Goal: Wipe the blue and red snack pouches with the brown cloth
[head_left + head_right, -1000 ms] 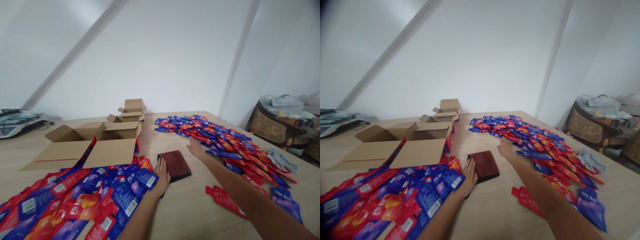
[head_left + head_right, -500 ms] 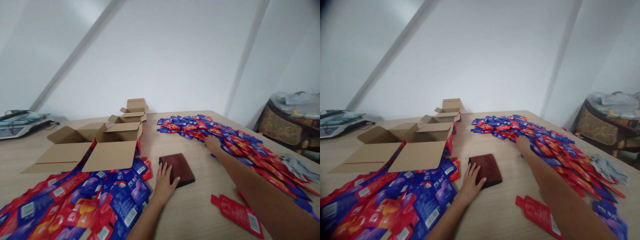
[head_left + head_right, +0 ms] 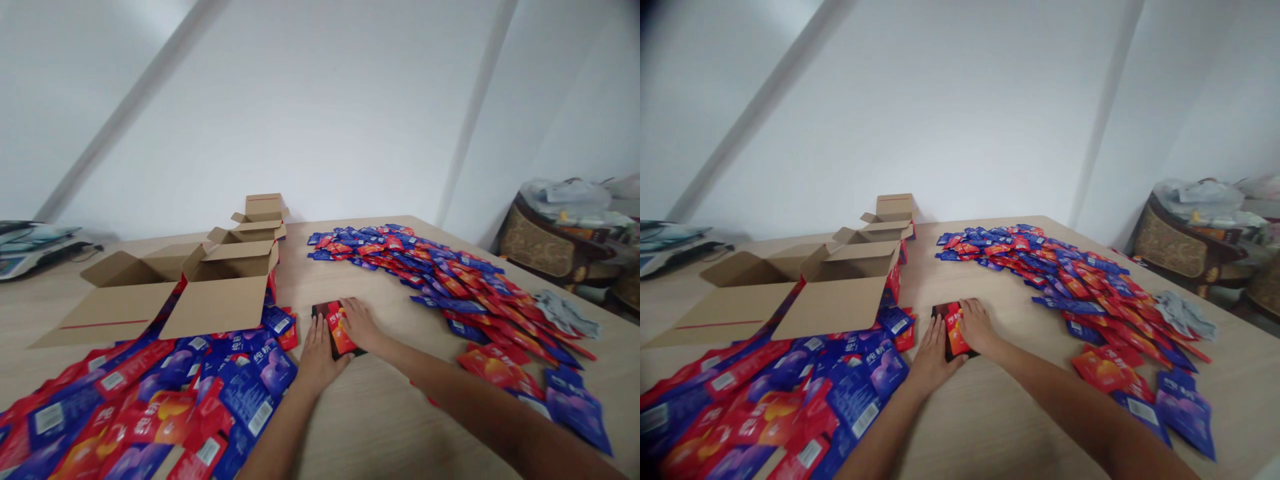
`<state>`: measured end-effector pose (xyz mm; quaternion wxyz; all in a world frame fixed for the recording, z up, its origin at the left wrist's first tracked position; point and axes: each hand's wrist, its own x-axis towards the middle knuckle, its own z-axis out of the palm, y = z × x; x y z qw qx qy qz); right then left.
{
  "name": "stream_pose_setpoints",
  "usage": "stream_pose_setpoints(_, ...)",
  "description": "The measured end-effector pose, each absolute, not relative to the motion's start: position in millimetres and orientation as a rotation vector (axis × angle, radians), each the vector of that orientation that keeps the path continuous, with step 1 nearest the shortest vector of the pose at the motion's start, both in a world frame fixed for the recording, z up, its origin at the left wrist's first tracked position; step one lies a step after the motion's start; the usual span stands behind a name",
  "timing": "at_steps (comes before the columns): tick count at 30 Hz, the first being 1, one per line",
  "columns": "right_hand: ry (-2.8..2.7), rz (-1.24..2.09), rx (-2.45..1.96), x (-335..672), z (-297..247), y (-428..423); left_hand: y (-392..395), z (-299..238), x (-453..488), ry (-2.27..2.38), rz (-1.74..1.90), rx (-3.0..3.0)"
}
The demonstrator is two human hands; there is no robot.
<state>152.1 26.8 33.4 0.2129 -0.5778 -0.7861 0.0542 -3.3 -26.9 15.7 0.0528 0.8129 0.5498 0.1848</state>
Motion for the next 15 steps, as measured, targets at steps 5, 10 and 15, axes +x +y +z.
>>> stream_pose_setpoints(5, -2.412, -0.064, -1.584, 137, 25, 24, -27, 14, -4, 1.65, 0.561, 2.485)
stream_pose_setpoints(10, -2.383, -0.173, -1.669, 129, 37, 57, -26, 12, -2, 1.676, 0.588, 2.48)
stream_pose_setpoints(15, -2.436, -0.179, -1.628, 133, 38, 47, -25, 12, -3, 1.693, 0.648, 2.448)
